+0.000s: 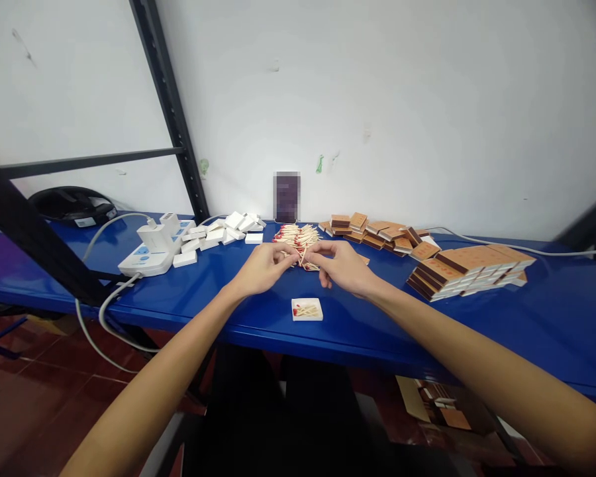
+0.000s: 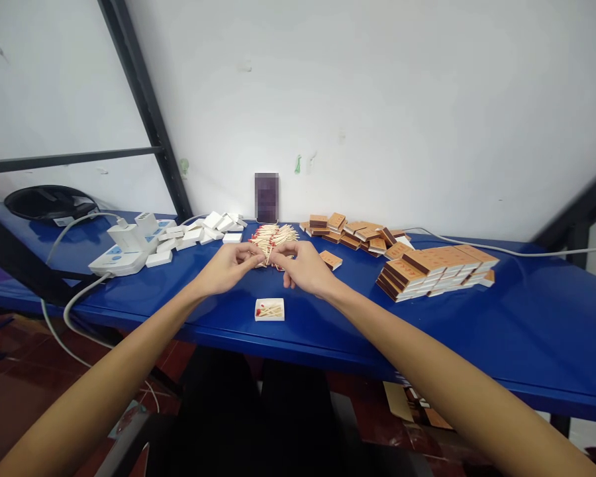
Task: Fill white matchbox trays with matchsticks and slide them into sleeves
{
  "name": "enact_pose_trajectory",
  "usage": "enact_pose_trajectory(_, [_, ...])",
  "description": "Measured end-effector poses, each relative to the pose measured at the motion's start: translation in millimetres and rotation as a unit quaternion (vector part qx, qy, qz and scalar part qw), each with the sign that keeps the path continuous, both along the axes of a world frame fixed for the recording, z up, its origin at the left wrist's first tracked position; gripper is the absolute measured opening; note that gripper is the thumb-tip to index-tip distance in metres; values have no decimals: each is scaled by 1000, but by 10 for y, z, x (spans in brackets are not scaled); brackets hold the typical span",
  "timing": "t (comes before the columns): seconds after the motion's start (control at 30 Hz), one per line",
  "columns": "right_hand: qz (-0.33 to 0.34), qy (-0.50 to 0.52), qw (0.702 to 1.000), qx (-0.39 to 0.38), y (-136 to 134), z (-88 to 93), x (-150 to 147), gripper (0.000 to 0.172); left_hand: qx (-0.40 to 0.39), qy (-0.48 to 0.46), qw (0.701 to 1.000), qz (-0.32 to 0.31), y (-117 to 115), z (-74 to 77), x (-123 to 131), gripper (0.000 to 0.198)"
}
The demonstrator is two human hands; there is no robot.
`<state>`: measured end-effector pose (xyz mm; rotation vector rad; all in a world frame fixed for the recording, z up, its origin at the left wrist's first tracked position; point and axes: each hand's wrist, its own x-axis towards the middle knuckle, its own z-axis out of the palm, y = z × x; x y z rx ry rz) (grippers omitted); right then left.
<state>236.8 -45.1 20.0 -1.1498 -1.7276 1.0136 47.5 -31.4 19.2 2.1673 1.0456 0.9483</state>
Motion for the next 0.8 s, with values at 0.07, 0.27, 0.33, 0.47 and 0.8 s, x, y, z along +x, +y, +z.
enact_pose_trajectory(0.07, [9,-26,999,24,-42,50,16,21,5,-3,1000,6,33,-7,-97,32])
enact_pose_trajectory(0.27, [114,-244,954,135,-238,240,140,14,103,212,967,91,213,-134,-416,23])
enact_pose_trajectory(0.33, [138,-339,908,204,-340,283,149,11,113,248,958,88,259,-183,-448,21])
enact_pose_trajectory(0.47, [185,-470,828,245,-504,301,116,10,127,276,948,98,299,-200,-403,19])
enact_pose_trajectory(0.8, [42,-494,836,235,-78,175,335,12,119,307,938,107,307,-195,-377,20])
